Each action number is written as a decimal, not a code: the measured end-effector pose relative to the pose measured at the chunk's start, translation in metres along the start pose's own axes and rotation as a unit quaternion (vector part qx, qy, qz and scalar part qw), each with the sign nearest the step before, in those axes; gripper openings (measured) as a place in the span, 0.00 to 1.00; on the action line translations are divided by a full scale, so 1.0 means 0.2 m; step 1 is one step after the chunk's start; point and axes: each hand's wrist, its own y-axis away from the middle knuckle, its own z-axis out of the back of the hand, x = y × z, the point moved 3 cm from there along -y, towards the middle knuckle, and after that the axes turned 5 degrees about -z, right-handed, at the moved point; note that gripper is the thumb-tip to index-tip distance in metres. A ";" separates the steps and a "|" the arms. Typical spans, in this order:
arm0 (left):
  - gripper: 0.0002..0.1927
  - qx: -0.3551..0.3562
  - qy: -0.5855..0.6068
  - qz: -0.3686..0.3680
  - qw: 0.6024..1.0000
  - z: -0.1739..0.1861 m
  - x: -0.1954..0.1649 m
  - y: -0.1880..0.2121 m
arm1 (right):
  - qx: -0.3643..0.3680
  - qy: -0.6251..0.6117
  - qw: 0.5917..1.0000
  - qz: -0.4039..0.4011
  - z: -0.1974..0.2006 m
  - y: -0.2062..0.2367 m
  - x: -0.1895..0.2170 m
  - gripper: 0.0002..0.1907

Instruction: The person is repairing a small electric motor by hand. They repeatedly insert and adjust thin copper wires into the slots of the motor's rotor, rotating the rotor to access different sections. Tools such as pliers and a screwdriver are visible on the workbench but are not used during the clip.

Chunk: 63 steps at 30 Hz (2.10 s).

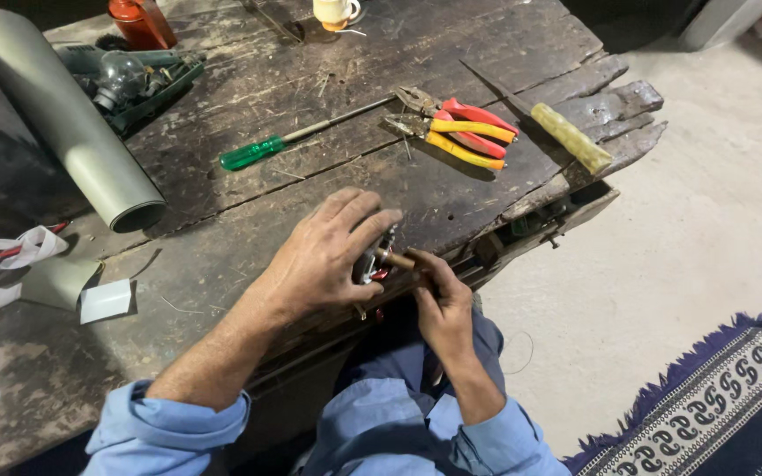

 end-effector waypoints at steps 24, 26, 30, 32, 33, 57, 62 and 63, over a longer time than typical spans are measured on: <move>0.41 -0.066 -0.024 -0.090 0.993 -0.05 0.06 0.10 | -0.063 -0.124 0.982 -0.130 -0.16 0.46 -0.28 0.11; 0.41 -0.064 -0.032 -0.100 0.992 -0.05 0.08 0.08 | -0.041 -0.115 0.981 -0.153 -0.15 0.52 -0.24 0.13; 0.41 -0.051 -0.041 -0.124 0.990 -0.03 0.06 0.07 | 0.034 -0.180 0.960 -0.209 -0.09 0.70 -0.10 0.20; 0.43 -0.036 -0.054 -0.119 0.991 0.00 0.05 0.05 | 0.063 -0.167 0.966 -0.187 -0.05 0.69 -0.06 0.20; 0.45 -0.019 -0.057 -0.107 0.992 0.00 0.05 0.05 | 0.071 -0.137 0.972 -0.176 -0.03 0.68 -0.05 0.20; 0.06 -0.056 0.242 0.034 0.968 -0.47 -0.40 0.45 | 0.147 0.160 0.976 -0.003 0.47 0.57 0.24 0.09; 0.08 -0.142 0.418 0.111 0.890 -0.47 -0.42 0.46 | -0.036 0.270 0.956 0.112 0.60 0.47 0.39 0.03; 0.10 -0.160 0.484 0.152 0.847 -0.49 -0.43 0.45 | -0.036 0.190 0.971 0.140 0.54 0.39 0.34 0.03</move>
